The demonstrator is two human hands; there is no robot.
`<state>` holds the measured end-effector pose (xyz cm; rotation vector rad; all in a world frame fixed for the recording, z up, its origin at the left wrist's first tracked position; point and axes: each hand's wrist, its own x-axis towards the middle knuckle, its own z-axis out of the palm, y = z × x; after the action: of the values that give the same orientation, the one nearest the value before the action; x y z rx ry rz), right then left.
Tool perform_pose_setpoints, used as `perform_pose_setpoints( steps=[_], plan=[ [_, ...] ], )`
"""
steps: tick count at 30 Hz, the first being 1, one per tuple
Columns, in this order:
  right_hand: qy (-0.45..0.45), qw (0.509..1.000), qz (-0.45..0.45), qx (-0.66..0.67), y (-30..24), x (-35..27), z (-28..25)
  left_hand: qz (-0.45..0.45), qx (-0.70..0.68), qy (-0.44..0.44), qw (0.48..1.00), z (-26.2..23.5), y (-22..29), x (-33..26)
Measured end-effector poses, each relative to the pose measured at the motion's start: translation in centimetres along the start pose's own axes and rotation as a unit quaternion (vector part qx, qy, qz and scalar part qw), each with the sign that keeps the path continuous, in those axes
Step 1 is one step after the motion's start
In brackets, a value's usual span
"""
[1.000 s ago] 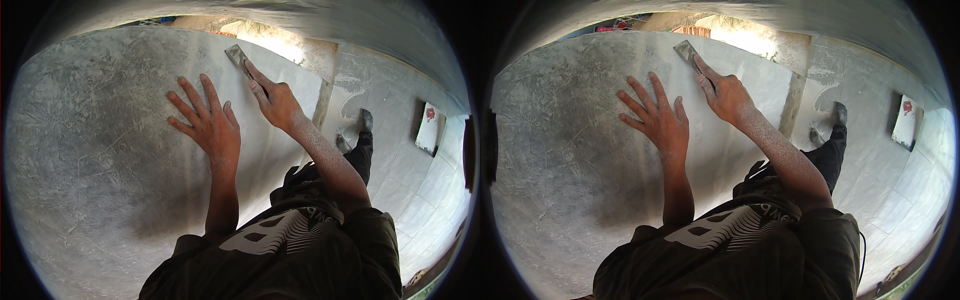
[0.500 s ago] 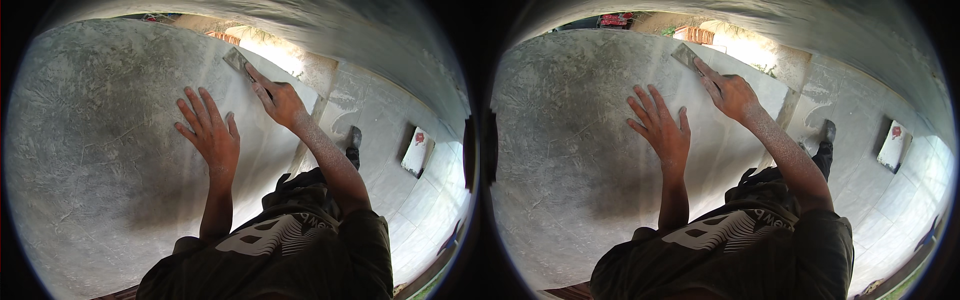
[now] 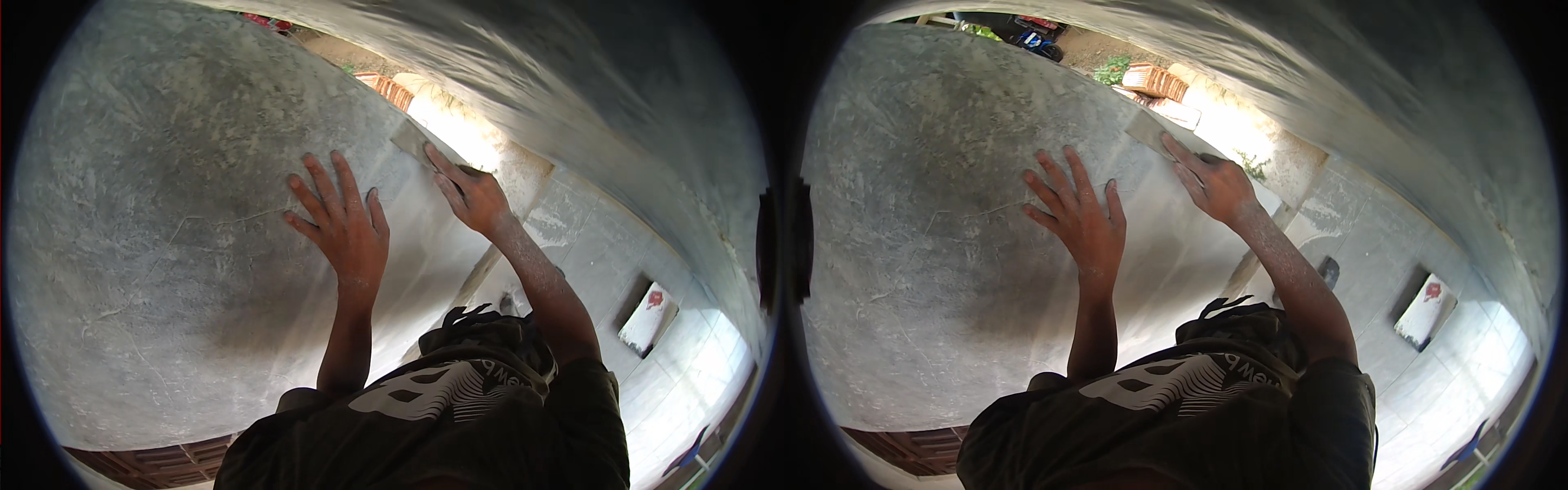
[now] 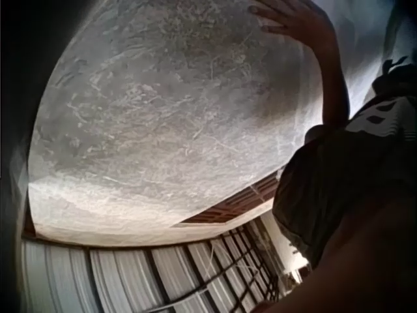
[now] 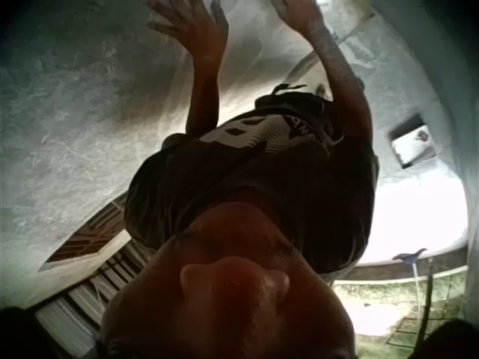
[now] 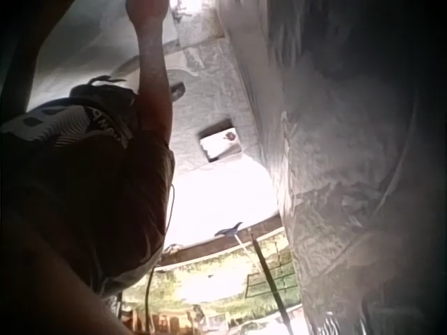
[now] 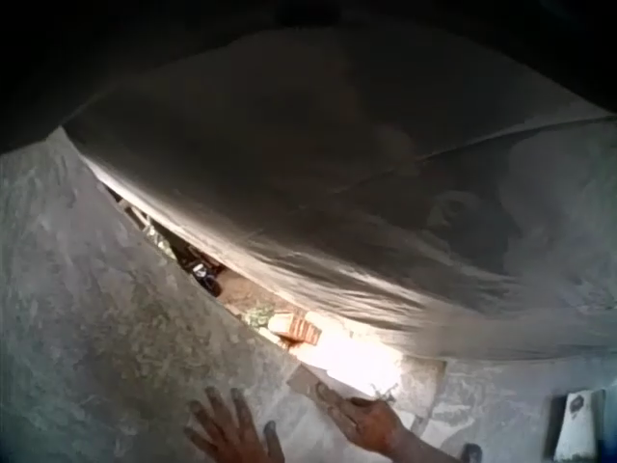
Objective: Smoothing or applying plaster to an exterior wall using a scraper tool.
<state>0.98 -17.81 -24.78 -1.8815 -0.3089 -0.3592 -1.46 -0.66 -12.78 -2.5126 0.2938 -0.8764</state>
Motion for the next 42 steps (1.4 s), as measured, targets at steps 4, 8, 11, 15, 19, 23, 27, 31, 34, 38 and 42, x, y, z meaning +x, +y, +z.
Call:
perform_pose_setpoints(
  steps=[4, 8, 11, 15, 19, 23, 27, 31, 34, 38, 42],
  plan=[
    [0.149, 0.979, -0.141, -0.016, -0.8, 1.7, -0.2, -0.017, -0.043, 0.009, 0.999, 0.2, 0.6, 0.1],
    [0.056, 0.992, -0.108, -0.03, -9.2, 6.7, -4.3, -0.054, -0.058, 0.046, 0.996, -0.1, 0.3, 1.4],
    [0.052, 0.99, -0.12, -0.046, -8.1, 6.7, -4.4, -0.105, -0.083, 0.097, 0.986, -1.3, -0.3, 3.0],
    [0.076, 0.981, -0.174, -0.028, -6.4, 5.1, -3.2, -0.13, -0.066, 0.11, 0.983, -1.3, -0.4, 3.3],
    [0.089, 0.97, -0.222, -0.041, -10.6, 9.1, -5.6, -0.137, -0.073, 0.121, 0.98, -1.1, -0.2, 3.3],
    [0.042, 0.978, -0.192, -0.065, -12.8, 9.9, -6.7, -0.165, -0.085, 0.134, 0.974, -1.0, -0.5, 3.0],
    [0.053, 0.968, -0.239, -0.054, -9.3, 8.2, -5.2, -0.203, -0.09, 0.162, 0.962, -1.4, -1.0, 2.7],
    [0.109, 0.949, -0.294, -0.036, -12.4, 11.0, -6.2, -0.201, -0.102, 0.145, 0.963, -1.7, -1.1, 2.4],
    [0.018, 0.982, -0.176, -0.07, -15.9, 11.4, -7.2, -0.202, -0.108, 0.135, 0.964, -2.2, -1.7, 2.1],
    [0.061, 0.962, -0.256, -0.074, -8.7, 7.5, -4.0, -0.192, -0.127, 0.145, 0.962, -2.2, -2.1, 1.1],
    [0.012, 0.962, -0.266, -0.056, -0.3, 2.1, 0.6, -0.21, -0.128, 0.137, 0.959, -1.3, -3.0, -1.6]
  ],
)
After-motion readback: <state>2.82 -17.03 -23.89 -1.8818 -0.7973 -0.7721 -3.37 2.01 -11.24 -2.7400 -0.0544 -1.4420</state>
